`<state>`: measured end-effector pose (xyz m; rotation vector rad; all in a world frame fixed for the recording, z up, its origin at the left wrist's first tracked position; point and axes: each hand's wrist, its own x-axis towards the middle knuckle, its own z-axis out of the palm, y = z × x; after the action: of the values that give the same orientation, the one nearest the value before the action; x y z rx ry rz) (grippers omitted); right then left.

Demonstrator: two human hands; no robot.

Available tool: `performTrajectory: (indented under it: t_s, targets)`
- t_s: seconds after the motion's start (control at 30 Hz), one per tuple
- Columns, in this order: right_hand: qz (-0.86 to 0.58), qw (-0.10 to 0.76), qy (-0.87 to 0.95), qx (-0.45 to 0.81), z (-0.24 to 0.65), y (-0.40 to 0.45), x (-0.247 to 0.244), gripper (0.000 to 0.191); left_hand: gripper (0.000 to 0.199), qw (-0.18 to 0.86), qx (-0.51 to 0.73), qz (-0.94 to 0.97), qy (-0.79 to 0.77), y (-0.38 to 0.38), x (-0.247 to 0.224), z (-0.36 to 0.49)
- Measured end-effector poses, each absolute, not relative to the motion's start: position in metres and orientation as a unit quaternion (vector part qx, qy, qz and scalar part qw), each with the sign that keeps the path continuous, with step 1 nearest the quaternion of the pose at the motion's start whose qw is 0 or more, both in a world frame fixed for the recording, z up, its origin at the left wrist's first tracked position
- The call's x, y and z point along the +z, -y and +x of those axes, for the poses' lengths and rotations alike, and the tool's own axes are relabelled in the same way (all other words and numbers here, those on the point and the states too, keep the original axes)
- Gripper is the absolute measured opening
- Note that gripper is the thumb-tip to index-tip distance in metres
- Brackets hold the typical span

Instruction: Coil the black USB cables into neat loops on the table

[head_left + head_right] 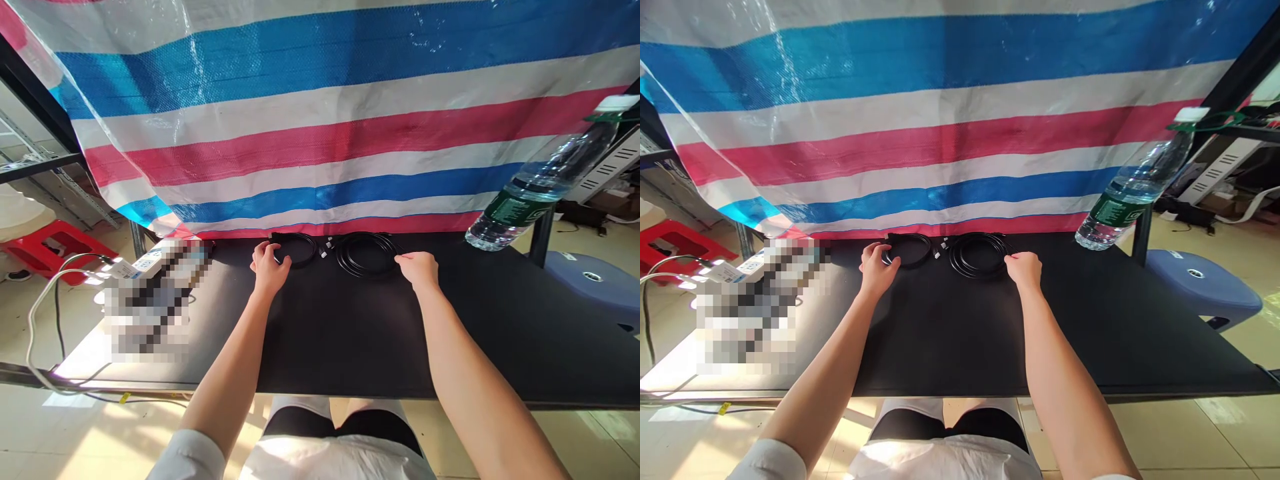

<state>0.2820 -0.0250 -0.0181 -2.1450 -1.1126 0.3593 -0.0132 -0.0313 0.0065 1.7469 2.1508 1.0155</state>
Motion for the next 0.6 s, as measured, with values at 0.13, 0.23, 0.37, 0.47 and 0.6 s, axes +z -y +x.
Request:
performTrajectory:
  t_s: [0.13,0.23,0.37,0.47,0.6]
  targets:
    - [-0.802,0.392,0.422,0.157,0.288,0.021,-0.024,0.006,0.027,0.108,0.346,0.581,-0.729,0.032,0.007,-0.012]
    - [-0.793,0.426,0.405,0.161,0.287,0.019,-0.023,0.008,0.026,0.11,0.343,0.589,-0.723,0.032,0.006,-0.01]
    - [-0.738,0.51,0.412,0.161,0.28,0.018,-0.016,0.012,0.027,0.099,0.354,0.602,-0.708,0.033,0.004,-0.007]
    - [-0.669,0.554,0.467,0.168,0.277,0.022,-0.013,0.015,0.03,0.106,0.375,0.642,-0.66,0.036,0.004,-0.004]
    - [-0.608,0.577,0.511,0.186,0.275,0.027,-0.013,0.021,0.043,0.227,0.348,0.739,-0.53,0.046,0.005,0.005]
